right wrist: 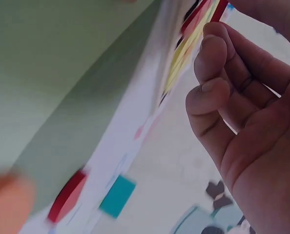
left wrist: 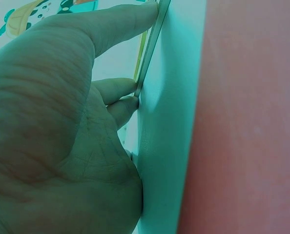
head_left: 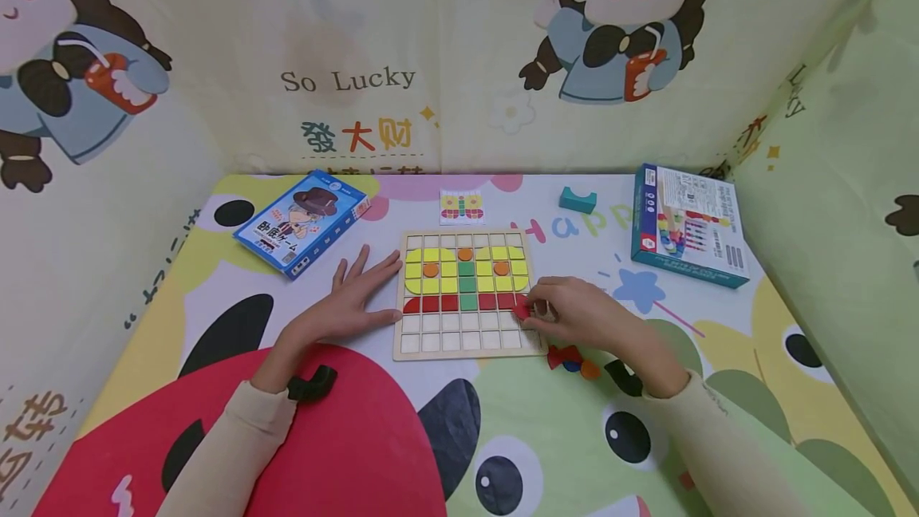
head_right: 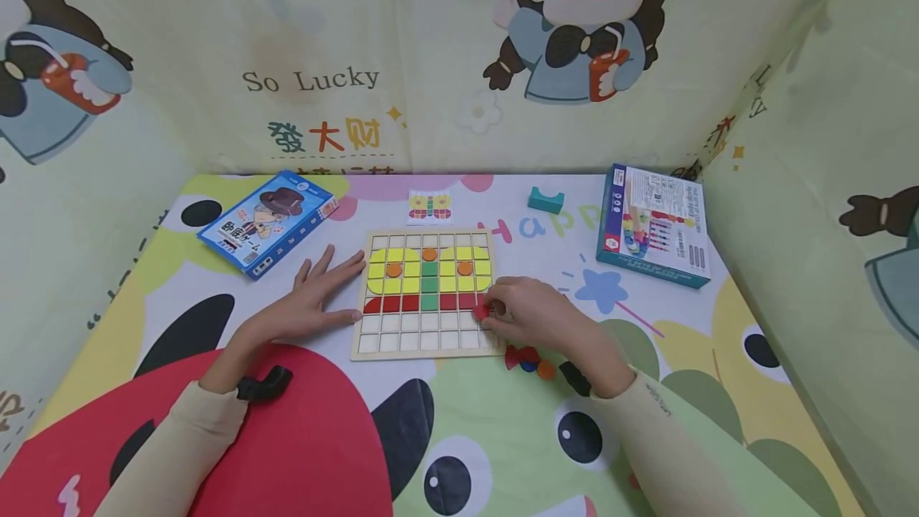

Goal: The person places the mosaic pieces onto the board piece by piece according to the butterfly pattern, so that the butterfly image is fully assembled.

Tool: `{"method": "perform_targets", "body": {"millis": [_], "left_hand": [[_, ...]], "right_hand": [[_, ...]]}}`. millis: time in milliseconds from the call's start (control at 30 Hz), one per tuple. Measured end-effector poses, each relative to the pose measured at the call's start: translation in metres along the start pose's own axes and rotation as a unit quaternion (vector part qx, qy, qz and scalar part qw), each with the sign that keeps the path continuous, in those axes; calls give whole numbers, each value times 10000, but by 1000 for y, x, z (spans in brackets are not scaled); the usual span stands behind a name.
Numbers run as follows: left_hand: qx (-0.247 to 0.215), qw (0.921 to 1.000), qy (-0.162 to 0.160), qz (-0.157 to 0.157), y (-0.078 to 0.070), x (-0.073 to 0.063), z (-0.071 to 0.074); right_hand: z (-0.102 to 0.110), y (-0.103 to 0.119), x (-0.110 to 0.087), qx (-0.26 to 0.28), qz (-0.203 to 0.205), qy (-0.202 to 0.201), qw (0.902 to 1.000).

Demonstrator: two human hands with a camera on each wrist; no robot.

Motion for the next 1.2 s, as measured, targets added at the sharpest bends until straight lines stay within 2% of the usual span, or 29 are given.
{"method": "perform_targets", "body": {"millis": [400,667,933,1200], "left_hand": [[-40,10000,-15,23,1,-1,0],[-13,10000,-4,9,1,0,0],[-3,10000,11,-23,1,-1,0],[-23,10000,29,-7,-1,-2,1]], "right_hand": [[-21,68,39,-282,500,-292,9979],[-37,105,57,-202,609,-80,9979],[-41,122,67,-210,810,-57,9965],[-44,129,72,-578,838,-36,9948]]}}
Point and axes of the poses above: each hand's wrist, its own x-axis towards the middle knuckle, its own z-axis out of the back of the hand, y = z × x, the point moved 1 cm from there along x, towards the middle knuckle, and after that the axes turned 8 degrees about -z, right-handed, at the moved point
